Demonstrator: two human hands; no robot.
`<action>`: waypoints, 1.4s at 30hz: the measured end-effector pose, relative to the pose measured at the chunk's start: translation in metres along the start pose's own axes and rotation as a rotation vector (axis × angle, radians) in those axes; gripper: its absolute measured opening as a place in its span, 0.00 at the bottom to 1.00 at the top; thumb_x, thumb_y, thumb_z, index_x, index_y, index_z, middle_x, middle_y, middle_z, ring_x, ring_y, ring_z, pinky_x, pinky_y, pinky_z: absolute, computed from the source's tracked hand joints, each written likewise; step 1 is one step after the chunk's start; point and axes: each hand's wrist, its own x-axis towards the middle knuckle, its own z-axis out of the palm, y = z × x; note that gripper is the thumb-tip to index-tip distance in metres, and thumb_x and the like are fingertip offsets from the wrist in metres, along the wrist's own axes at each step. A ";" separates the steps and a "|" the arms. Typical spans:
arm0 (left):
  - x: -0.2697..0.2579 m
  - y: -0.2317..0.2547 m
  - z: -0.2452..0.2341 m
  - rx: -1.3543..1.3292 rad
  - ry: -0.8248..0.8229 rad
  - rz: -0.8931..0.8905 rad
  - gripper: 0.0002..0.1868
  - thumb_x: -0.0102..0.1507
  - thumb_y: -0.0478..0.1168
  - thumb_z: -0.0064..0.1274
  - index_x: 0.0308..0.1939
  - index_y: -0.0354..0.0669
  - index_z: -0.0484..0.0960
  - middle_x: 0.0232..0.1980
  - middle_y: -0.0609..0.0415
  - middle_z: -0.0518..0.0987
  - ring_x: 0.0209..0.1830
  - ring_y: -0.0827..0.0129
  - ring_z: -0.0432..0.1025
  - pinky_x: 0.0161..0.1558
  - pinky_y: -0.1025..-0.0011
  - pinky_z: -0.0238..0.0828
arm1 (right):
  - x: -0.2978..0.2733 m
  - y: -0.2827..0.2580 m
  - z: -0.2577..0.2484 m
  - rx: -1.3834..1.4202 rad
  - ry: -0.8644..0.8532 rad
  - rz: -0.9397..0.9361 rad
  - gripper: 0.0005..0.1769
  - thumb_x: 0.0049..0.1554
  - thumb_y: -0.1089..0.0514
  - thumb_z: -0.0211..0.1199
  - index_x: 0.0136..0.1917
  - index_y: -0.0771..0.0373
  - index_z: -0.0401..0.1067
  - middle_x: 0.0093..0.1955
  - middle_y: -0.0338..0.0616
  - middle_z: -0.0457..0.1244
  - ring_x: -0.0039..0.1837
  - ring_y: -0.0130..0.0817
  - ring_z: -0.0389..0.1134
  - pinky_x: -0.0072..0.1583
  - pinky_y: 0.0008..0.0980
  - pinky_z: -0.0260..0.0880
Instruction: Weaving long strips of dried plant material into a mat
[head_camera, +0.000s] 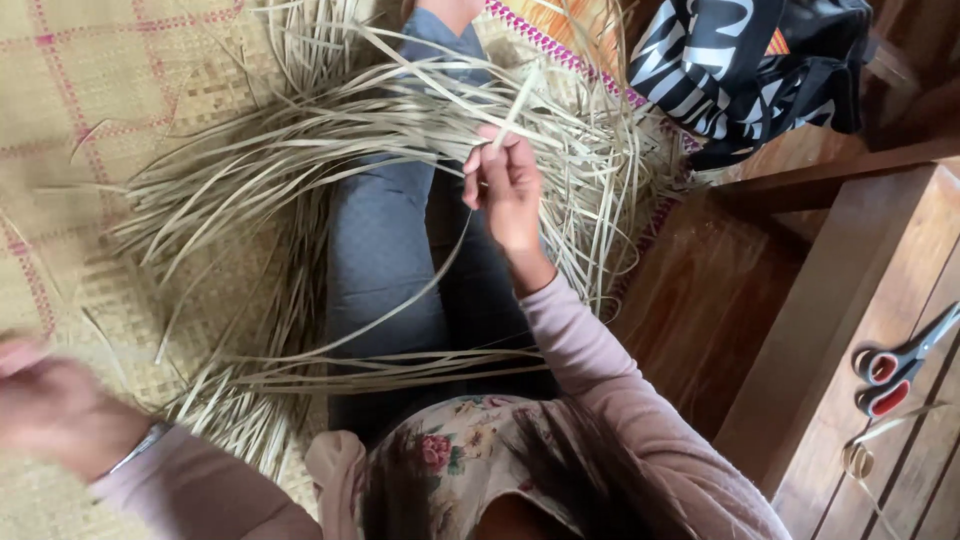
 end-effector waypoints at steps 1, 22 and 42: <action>-0.004 -0.019 0.055 0.001 0.014 0.007 0.07 0.67 0.38 0.37 0.38 0.42 0.70 0.34 0.58 0.69 0.31 0.79 0.62 0.34 0.86 0.59 | -0.003 -0.003 0.006 0.001 -0.012 0.010 0.10 0.59 0.61 0.44 0.54 0.64 0.58 0.38 0.43 0.58 0.30 0.25 0.54 0.32 0.20 0.54; -0.179 -0.109 0.302 0.912 -0.939 -0.335 0.12 0.61 0.41 0.35 0.31 0.37 0.71 0.21 0.50 0.72 0.16 0.65 0.71 0.17 0.72 0.69 | -0.023 0.027 0.032 0.112 -0.070 0.273 0.10 0.54 0.64 0.49 0.47 0.74 0.62 0.39 0.58 0.64 0.23 0.31 0.63 0.20 0.25 0.61; -0.119 -0.068 0.343 -0.039 -0.491 -0.575 0.36 0.51 0.62 0.39 0.62 0.56 0.55 0.53 0.43 0.70 0.45 0.61 0.70 0.41 0.67 0.70 | -0.022 -0.050 0.004 -0.137 -0.276 0.433 0.08 0.54 0.65 0.51 0.43 0.73 0.68 0.25 0.38 0.54 0.25 0.20 0.46 0.29 0.16 0.46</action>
